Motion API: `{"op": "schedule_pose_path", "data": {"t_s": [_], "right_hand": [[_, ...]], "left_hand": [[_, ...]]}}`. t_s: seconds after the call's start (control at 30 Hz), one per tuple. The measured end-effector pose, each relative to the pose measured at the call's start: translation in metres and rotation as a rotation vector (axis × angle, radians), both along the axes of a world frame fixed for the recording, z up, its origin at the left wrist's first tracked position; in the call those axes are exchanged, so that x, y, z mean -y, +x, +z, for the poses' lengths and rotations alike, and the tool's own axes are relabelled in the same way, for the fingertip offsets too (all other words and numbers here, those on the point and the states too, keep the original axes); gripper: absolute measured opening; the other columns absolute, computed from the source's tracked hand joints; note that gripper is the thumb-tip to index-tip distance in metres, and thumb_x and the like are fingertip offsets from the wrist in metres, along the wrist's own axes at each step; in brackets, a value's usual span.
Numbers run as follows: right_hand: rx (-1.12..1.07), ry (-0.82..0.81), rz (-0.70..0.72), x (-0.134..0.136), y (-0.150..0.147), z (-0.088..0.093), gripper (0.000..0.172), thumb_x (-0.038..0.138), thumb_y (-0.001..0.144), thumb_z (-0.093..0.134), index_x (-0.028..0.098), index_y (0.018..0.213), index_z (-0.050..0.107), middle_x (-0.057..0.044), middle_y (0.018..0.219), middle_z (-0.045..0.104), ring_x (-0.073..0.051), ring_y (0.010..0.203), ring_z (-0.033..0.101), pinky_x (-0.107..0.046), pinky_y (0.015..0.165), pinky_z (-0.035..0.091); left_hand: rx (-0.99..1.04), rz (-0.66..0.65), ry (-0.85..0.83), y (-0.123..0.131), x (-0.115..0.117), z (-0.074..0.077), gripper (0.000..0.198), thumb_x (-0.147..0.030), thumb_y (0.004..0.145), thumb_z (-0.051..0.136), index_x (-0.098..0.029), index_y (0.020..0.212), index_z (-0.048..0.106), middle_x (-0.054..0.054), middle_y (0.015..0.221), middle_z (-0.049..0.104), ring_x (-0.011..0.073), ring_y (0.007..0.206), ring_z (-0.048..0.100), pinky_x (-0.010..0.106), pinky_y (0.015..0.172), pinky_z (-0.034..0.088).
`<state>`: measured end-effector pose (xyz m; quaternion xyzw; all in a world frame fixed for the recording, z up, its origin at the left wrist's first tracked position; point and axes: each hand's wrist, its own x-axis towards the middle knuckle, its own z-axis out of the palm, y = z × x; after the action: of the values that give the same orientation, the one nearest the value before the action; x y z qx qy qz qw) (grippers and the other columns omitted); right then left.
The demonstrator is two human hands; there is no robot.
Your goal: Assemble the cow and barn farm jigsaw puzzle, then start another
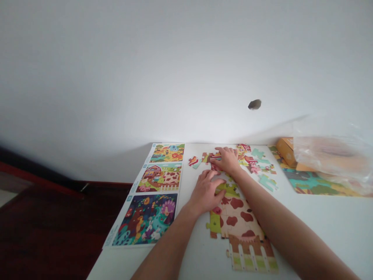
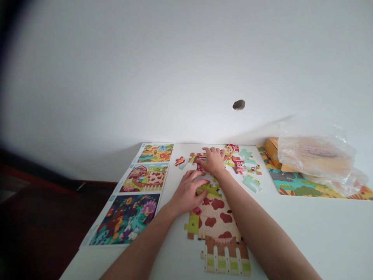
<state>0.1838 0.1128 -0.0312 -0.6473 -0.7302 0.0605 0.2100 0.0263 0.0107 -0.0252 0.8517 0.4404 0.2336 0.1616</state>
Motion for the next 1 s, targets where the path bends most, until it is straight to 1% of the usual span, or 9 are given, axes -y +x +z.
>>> {"op": "schedule_pose_path", "data": {"t_s": [0.13, 0.23, 0.3, 0.4, 0.47, 0.57, 0.77, 0.9, 1.0], "right_hand": [[-0.039, -0.030, -0.067, -0.007, 0.008, 0.002, 0.049, 0.044, 0.085, 0.066, 0.025, 0.130, 0.064, -0.013, 0.118, 0.066, -0.033, 0.114, 0.055, -0.051, 0.104, 0.030], [-0.071, -0.057, -0.095, -0.012, 0.018, 0.009, 0.026, 0.036, 0.086, 0.065, 0.026, 0.107, 0.076, -0.011, 0.108, 0.071, -0.032, 0.111, 0.058, -0.047, 0.100, 0.034], [-0.114, -0.086, -0.113, -0.015, 0.023, 0.013, 0.023, 0.034, 0.088, 0.061, 0.022, 0.098, 0.078, -0.011, 0.097, 0.074, -0.029, 0.102, 0.064, -0.040, 0.091, 0.042], [-0.169, -0.119, -0.100, -0.020, 0.029, 0.017, 0.034, 0.032, 0.095, 0.049, 0.015, 0.109, 0.074, -0.008, 0.086, 0.076, -0.020, 0.080, 0.069, -0.028, 0.073, 0.047], [-0.186, -0.133, -0.060, -0.022, 0.032, 0.018, 0.038, 0.027, 0.096, 0.046, 0.015, 0.126, 0.066, -0.006, 0.092, 0.076, -0.016, 0.076, 0.069, -0.024, 0.068, 0.048], [-0.157, -0.142, -0.007, -0.022, 0.036, 0.019, 0.047, 0.017, 0.091, 0.051, 0.015, 0.137, 0.058, -0.008, 0.110, 0.075, -0.015, 0.085, 0.070, -0.023, 0.074, 0.051], [0.022, -0.158, 0.132, -0.015, 0.042, 0.018, 0.039, 0.026, 0.075, 0.074, 0.026, 0.114, 0.075, -0.007, 0.120, 0.070, -0.028, 0.113, 0.060, -0.040, 0.106, 0.038], [0.097, -0.173, 0.140, -0.016, 0.043, 0.013, 0.040, 0.029, 0.080, 0.069, 0.026, 0.119, 0.073, -0.009, 0.122, 0.068, -0.031, 0.116, 0.056, -0.042, 0.105, 0.036], [0.123, -0.177, 0.127, -0.018, 0.042, 0.012, 0.050, 0.031, 0.081, 0.068, 0.023, 0.130, 0.065, -0.011, 0.122, 0.067, -0.030, 0.112, 0.057, -0.041, 0.103, 0.037]], "left_hand": [[0.006, -0.005, 0.004, 0.000, -0.001, -0.001, 0.026, -0.029, 0.085, 0.066, -0.025, 0.111, 0.071, 0.007, 0.128, 0.057, 0.0289, 0.124, 0.045, 0.047, 0.108, 0.041], [0.001, -0.006, 0.009, 0.001, -0.001, -0.002, 0.025, -0.028, 0.085, 0.066, -0.025, 0.110, 0.071, 0.007, 0.127, 0.057, 0.0287, 0.124, 0.045, 0.047, 0.108, 0.041], [0.000, -0.004, 0.013, 0.001, -0.001, -0.002, 0.025, -0.028, 0.086, 0.066, -0.025, 0.110, 0.071, 0.007, 0.126, 0.057, 0.0286, 0.123, 0.045, 0.047, 0.108, 0.042], [0.001, -0.006, 0.016, 0.001, -0.001, -0.002, 0.025, -0.028, 0.086, 0.066, -0.025, 0.110, 0.071, 0.007, 0.125, 0.058, 0.0284, 0.123, 0.045, 0.047, 0.108, 0.042], [0.000, -0.003, 0.018, 0.001, -0.001, -0.002, 0.025, -0.027, 0.086, 0.066, -0.025, 0.110, 0.071, 0.007, 0.125, 0.058, 0.0285, 0.123, 0.045, 0.046, 0.108, 0.041], [0.001, 0.006, 0.019, 0.001, 0.000, -0.002, 0.025, -0.027, 0.085, 0.066, -0.026, 0.110, 0.071, 0.007, 0.125, 0.057, 0.0286, 0.123, 0.046, 0.047, 0.108, 0.041], [0.006, 0.121, 0.022, 0.001, -0.001, -0.003, 0.026, -0.025, 0.085, 0.064, -0.025, 0.110, 0.072, 0.009, 0.127, 0.055, 0.0288, 0.125, 0.046, 0.049, 0.109, 0.040], [-0.008, 0.253, 0.043, 0.000, -0.002, -0.004, 0.032, -0.024, 0.084, 0.063, -0.022, 0.116, 0.068, 0.011, 0.137, 0.052, 0.0316, 0.131, 0.042, 0.051, 0.111, 0.038], [-0.033, 0.237, 0.035, -0.002, -0.002, -0.004, 0.044, -0.026, 0.084, 0.062, -0.023, 0.128, 0.062, 0.008, 0.151, 0.045, 0.0343, 0.139, 0.034, 0.054, 0.114, 0.033]]}}
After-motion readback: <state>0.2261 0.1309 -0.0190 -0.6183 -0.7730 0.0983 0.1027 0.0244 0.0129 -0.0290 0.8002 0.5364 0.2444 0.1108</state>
